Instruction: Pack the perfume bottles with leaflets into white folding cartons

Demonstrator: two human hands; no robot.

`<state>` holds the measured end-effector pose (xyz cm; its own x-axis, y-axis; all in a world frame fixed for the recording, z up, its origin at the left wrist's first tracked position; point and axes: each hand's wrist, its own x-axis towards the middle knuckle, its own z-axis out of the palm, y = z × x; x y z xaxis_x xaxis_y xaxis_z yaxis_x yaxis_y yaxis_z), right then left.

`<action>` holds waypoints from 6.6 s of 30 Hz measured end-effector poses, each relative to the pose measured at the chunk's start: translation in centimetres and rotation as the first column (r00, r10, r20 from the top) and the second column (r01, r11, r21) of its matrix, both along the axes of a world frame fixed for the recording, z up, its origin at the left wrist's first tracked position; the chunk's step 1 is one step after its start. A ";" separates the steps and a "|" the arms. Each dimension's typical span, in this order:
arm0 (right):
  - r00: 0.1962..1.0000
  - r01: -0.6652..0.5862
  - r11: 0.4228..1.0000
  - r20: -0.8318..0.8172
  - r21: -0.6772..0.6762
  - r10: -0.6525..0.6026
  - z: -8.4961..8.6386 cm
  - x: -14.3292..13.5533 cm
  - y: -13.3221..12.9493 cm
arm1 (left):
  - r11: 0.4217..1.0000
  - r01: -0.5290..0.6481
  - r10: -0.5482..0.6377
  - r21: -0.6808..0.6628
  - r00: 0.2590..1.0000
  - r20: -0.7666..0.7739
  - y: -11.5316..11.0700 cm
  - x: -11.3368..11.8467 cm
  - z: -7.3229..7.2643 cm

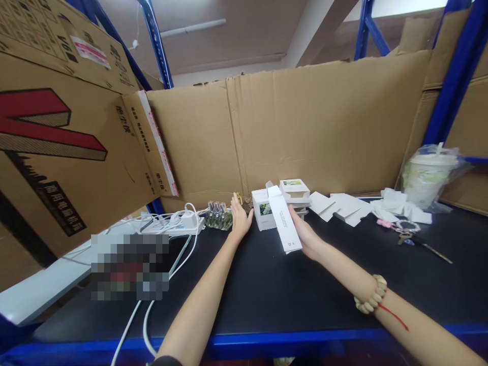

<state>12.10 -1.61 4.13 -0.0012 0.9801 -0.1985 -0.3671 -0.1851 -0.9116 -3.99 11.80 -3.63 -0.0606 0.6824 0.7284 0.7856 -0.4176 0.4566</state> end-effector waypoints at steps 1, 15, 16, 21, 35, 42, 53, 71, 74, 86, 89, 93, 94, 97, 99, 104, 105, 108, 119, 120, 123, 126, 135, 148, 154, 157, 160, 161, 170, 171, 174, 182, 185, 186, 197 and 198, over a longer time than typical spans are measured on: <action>1.000 0.000 1.000 -0.002 0.002 0.000 0.0 0.0 0.1 | 1.000 -0.022 0.022 -0.022 0.999 0.031 0.2 0.1 0.1; 0.998 -0.028 0.999 -0.060 0.035 0.030 -0.5 0.3 0.5 | 0.951 -0.192 0.229 -0.242 0.965 0.131 -0.6 1.4 2.7; 0.998 -0.028 0.999 -0.054 0.036 0.029 -0.6 0.3 0.6 | 0.943 -0.202 0.247 -0.266 0.957 0.149 -0.5 1.5 2.8; 0.999 -0.022 0.998 -0.048 0.057 0.024 -0.6 0.4 0.7 | 0.932 -0.210 0.266 -0.295 0.950 0.163 0.0 1.7 3.5; 1.000 0.001 0.996 0.018 0.087 -0.003 -1.3 1.0 1.4 | 0.941 -0.216 0.237 -0.259 0.970 0.052 -1.5 1.7 3.2; 1.000 0.008 0.996 0.015 0.087 -0.010 -1.4 1.0 1.6 | 0.943 -0.251 0.262 -0.218 0.965 0.020 -2.6 1.7 3.2; 0.995 0.024 0.992 0.093 0.121 -0.036 -1.2 1.2 1.7 | 0.946 -0.248 0.227 -0.209 0.966 -0.121 -4.9 1.3 3.0; 0.967 -0.041 0.927 0.248 0.372 -0.057 -3.0 1.5 3.0 | 0.964 -0.093 -0.008 0.250 0.927 0.375 -9.4 1.0 5.6; 0.948 -0.126 0.890 0.317 0.439 -0.021 -3.7 1.7 3.7 | 0.843 -0.044 -0.150 0.537 0.938 0.313 -10.3 1.6 6.1; 0.881 -0.305 0.764 0.474 0.568 -0.001 -4.8 2.0 4.4 | 0.749 0.082 -0.103 0.658 0.995 -0.007 -11.7 2.3 6.6; 0.881 -0.301 0.775 0.472 0.556 0.004 -5.0 2.0 4.4 | 0.776 0.089 -0.122 0.624 0.992 0.010 -11.1 2.1 6.2; 0.883 -0.292 0.779 0.469 0.555 -0.003 -5.1 2.0 4.6 | 0.824 0.138 -0.194 0.550 0.980 0.045 -10.6 2.0 5.8; 0.882 -0.294 0.780 0.472 0.553 -0.003 -5.1 2.0 4.6 | 0.836 0.151 -0.214 0.528 0.975 0.061 -10.6 1.9 5.7; 0.874 -0.308 0.783 0.485 0.540 0.009 -4.9 2.0 4.5 | 0.867 0.161 -0.249 0.471 0.960 0.129 -10.5 1.8 5.8; 0.866 -0.336 0.780 0.498 0.527 0.036 -4.8 1.9 4.3 | 0.874 0.155 -0.254 0.461 0.954 0.159 -10.6 1.7 5.8; 0.854 -0.382 0.769 0.513 0.513 0.081 -4.7 1.8 4.0 | 0.838 0.163 -0.258 0.520 0.959 0.115 -10.9 1.9 6.0; 0.856 -0.379 0.772 0.510 0.510 0.083 -4.7 1.8 4.0 | 0.829 0.171 -0.258 0.532 0.962 0.093 -10.9 2.0 6.0; 0.860 -0.372 0.784 0.502 0.497 0.091 -4.7 1.6 3.8 | 0.808 0.207 -0.257 0.551 0.966 0.013 -11.1 2.2 6.0; 0.845 -0.392 0.746 0.532 0.539 0.059 -4.4 1.6 3.8 | 0.826 0.279 -0.277 0.490 0.958 -0.078 -11.0 2.4 5.8; 0.841 -0.395 0.744 0.538 0.539 0.057 -4.4 1.6 3.8 | 0.836 0.280 -0.275 0.472 0.958 -0.082 -11.0 2.4 5.7; 0.829 -0.409 0.743 0.556 0.530 0.060 -4.5 1.8 3.8 | 0.877 0.265 -0.257 0.401 0.964 -0.073 -10.9 2.5 5.6; 0.820 -0.423 0.740 0.569 0.523 0.066 -4.5 1.8 3.8 | 0.909 0.241 -0.241 0.341 0.970 -0.041 -10.7 2.5 5.5; 0.825 -0.390 0.773 0.563 0.500 0.052 -4.5 1.5 3.6 | 0.917 0.293 -0.318 0.271 0.947 0.052 -10.6 2.6 5.6; 0.781 -0.391 0.761 0.624 0.518 -0.023 -4.6 1.5 3.3 | 0.958 0.176 -0.191 0.226 0.980 0.046 -10.4 2.5 5.4; 0.752 -0.401 0.750 0.657 0.526 -0.059 -4.3 1.5 3.1 | 0.963 0.096 -0.099 0.252 0.995 -0.001 -10.3 2.6 5.3; 0.749 -0.391 0.761 0.660 0.518 -0.064 -4.2 1.5 3.1 | 0.978 0.057 -0.062 0.199 0.998 0.018 -10.2 2.6 5.4; 0.743 -0.406 0.753 0.667 0.518 -0.058 -4.2 1.5 3.1 | 0.985 0.067 -0.073 0.160 0.997 0.029 -10.2 2.5 5.3; 0.740 -0.410 0.748 0.669 0.523 -0.062 -4.3 1.5 3.2 | 0.984 0.083 -0.088 0.155 0.996 0.027 -10.2 2.5 5.3; 0.615 -0.374 0.570 0.655 0.732 -0.439 -4.1 1.3 2.0 | 0.976 0.216 -0.217 0.034 0.974 0.067 -10.0 2.3 5.1; 0.587 -0.384 0.539 0.649 0.749 -0.484 -3.9 1.2 1.8 | 0.967 0.250 -0.253 0.038 0.964 0.078 -10.1 2.4 5.1; 0.500 -0.432 0.470 0.638 0.770 -0.586 -3.5 1.0 1.3 | 0.941 0.331 -0.336 0.068 0.938 0.083 -10.3 2.5 5.1; 0.363 -0.473 0.405 0.592 0.783 -0.720 -3.2 0.9 0.9 | 0.848 0.527 -0.528 0.049 0.849 -0.002 -10.8 2.9 5.0; 0.327 -0.492 0.390 0.580 0.778 -0.746 -2.9 1.1 0.8 | 0.846 0.533 -0.533 0.017 0.846 -0.009 -10.8 2.9 5.0; 0.312 -0.496 0.395 0.583 0.773 -0.750 -2.8 1.2 0.8 | 0.846 0.533 -0.533 0.008 0.846 -0.017 -10.8 2.8 5.0; 0.280 -0.523 0.377 0.572 0.764 -0.771 -3.2 1.1 0.8 | 0.820 0.567 -0.563 -0.081 0.824 0.071 -10.7 2.3 4.8; 0.273 -0.539 0.364 0.566 0.760 -0.778 -3.2 1.0 0.8 | 0.820 0.566 -0.562 -0.087 0.824 0.072 -10.7 2.3 4.8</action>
<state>13.11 -0.82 0.94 -0.3701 0.4594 0.8075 0.7258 0.6855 -0.0574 -1.64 1.07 1.21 0.3287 0.6752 0.6604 0.4063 -0.7323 0.5465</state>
